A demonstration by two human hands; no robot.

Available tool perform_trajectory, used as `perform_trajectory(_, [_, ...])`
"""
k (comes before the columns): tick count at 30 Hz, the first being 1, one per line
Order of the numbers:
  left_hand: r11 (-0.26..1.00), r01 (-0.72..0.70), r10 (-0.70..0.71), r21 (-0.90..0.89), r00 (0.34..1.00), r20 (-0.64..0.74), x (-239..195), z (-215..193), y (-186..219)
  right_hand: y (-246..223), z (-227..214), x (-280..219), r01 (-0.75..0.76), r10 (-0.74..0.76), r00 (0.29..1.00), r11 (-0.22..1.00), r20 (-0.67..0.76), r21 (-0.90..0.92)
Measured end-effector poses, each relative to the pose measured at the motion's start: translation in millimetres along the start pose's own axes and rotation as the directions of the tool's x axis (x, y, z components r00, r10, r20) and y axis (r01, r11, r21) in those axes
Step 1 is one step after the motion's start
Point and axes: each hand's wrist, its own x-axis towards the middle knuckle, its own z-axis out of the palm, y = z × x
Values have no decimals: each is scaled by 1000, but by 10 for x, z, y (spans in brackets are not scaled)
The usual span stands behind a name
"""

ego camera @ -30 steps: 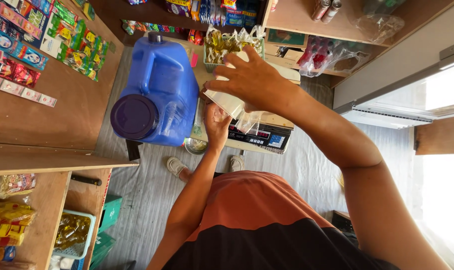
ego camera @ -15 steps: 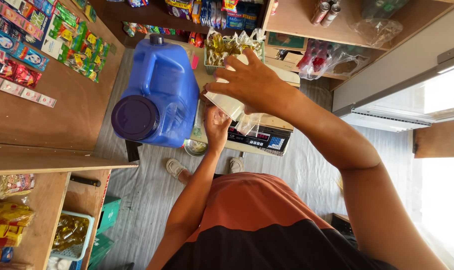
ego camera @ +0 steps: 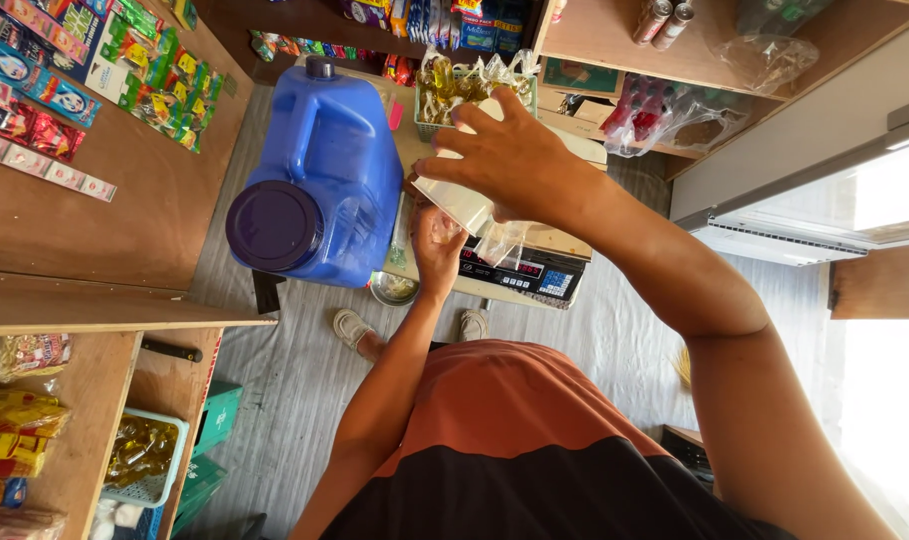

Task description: The person prepares a small plastic bag, pours a yellow liquid from a plastic container into a plastic cup, and then pours the liquid from the cup into the bag while it is on a digital scale.

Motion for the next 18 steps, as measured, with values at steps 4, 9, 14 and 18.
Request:
perform_trajectory(4, [1000,10,-10,-22,1000,5,-5,6,-49,13,4,-2,6,-6,1000,1000,-12,-7])
perform_trajectory(9, [1000,4,-4,22,1000,-1,33,17,37,31,24,-10,2,-2,1000,1000,-25,0])
perform_trajectory(14, [999,-13,13,35,1000,-5,37,8,-7,49,39,-21,-9,9,1000,1000,-24,24])
perform_trajectory(18, [1000,4,-4,14,1000,6,43,5,-32,62,82,-13,-11,12,999,1000,-31,20])
